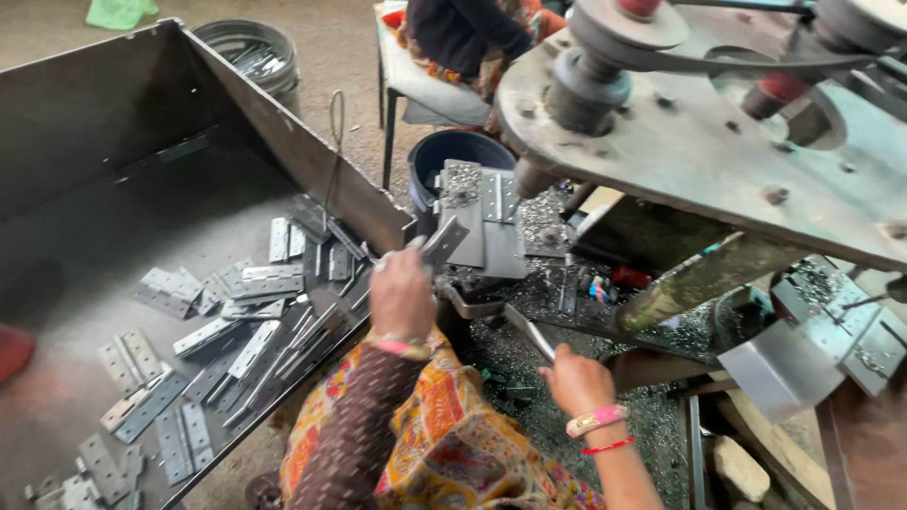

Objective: The person sits at a metalworking station and repeatedly picks up small metal plates from a bin, places them under a press, and operates the machine to process them. The person then returns the processed plates to the bin and repeats the cycle.

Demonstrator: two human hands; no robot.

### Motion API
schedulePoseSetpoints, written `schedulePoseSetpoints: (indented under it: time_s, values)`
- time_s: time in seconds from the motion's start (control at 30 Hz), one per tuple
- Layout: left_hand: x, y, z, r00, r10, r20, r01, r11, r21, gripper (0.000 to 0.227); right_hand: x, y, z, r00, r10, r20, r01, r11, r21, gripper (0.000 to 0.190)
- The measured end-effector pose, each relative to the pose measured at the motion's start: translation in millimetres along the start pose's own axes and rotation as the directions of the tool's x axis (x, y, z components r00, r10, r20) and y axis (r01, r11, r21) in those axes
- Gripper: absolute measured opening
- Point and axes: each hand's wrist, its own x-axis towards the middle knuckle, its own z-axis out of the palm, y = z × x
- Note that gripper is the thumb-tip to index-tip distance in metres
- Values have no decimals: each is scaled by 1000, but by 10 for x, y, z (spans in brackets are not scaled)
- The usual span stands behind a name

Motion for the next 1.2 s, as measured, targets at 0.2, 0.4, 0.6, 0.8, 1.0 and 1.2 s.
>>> schedulePoseSetpoints:
  time_s: [0.2, 0.4, 0.6, 0.8, 1.0, 1.2]
  values:
    - [296, 685, 537, 987, 68, 148, -101, 967, 232, 44, 87, -7, -105, 994, 6, 107, -9, 999, 31, 43]
    - [-6, 946, 778, 934, 194, 301, -262, 943, 206, 39, 342, -41, -73, 981, -15, 195, 4, 998, 57, 39]
    - [258, 910, 1079, 971, 135, 199, -178, 959, 219, 27, 379, 41, 172, 997, -13, 80, 5, 996, 94, 41]
    - [306, 836, 1196, 966, 136, 220, -180, 964, 197, 24, 146, 20, 1131, 989, 16, 146, -59, 953, 299, 38]
    - [336, 855, 1236, 966, 137, 218, -181, 963, 200, 28, 183, 67, 1332, 999, 45, 10, -46, 917, 396, 43]
    - [524, 815, 1260, 922, 105, 373, -177, 970, 165, 24, 365, 262, 820, 989, -9, 145, -21, 978, 206, 56]
